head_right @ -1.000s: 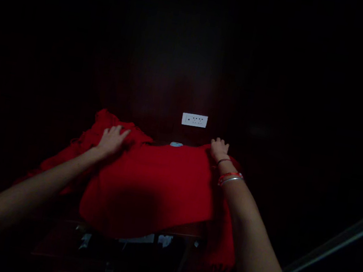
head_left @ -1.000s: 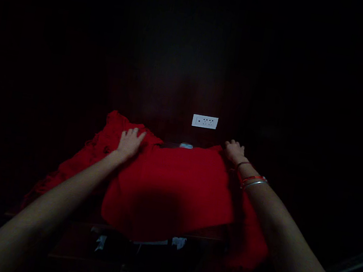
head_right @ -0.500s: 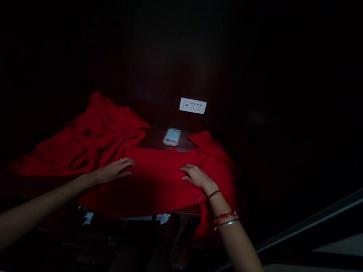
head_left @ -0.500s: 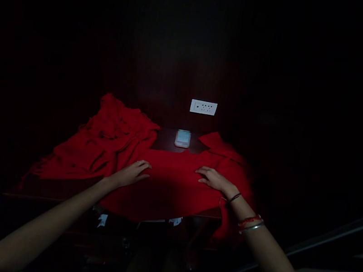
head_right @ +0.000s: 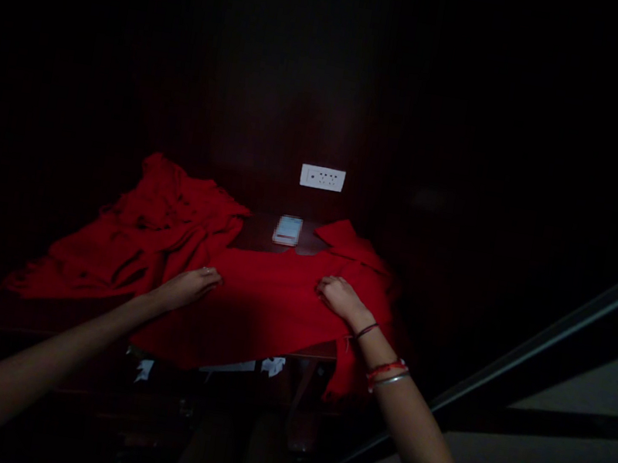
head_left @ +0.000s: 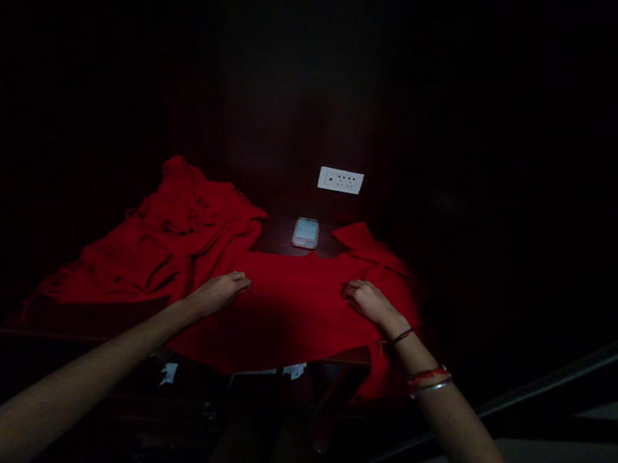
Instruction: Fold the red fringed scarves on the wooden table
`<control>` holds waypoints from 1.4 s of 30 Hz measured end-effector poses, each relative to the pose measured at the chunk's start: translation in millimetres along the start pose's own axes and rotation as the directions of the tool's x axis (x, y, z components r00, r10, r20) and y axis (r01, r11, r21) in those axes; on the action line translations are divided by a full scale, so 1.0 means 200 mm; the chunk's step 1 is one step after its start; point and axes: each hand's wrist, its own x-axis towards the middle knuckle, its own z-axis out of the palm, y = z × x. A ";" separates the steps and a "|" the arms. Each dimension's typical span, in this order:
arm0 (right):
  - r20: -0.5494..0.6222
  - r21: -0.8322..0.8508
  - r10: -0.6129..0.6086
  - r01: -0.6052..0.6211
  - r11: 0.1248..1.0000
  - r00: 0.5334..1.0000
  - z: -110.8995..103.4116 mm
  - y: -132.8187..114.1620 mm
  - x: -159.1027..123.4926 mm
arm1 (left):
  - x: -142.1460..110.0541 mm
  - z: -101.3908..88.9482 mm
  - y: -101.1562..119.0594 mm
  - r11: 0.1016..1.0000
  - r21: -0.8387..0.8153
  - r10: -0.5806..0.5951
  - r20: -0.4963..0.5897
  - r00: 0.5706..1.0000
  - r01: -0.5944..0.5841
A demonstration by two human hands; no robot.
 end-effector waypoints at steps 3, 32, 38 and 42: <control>-0.009 -0.032 0.039 -0.040 0.999 0.999 -0.01 0.00 0.01 | -0.01 -0.02 0.00 0.999 0.025 -0.034 0.023 0.999 0.033; 0.093 0.550 0.023 -0.071 0.832 0.995 -0.54 0.07 0.24 | 0.21 -1.22 -0.13 0.853 -0.470 -0.458 -0.461 0.760 0.228; 0.077 0.392 0.152 -0.170 0.904 0.985 -0.36 0.06 0.31 | 0.06 -1.42 -0.16 0.775 -0.452 -0.632 -0.542 0.554 0.441; 0.035 0.257 0.283 -0.282 0.924 0.959 -0.31 0.05 0.33 | 0.01 -1.45 -0.13 0.706 -0.536 -0.705 -0.593 0.389 0.463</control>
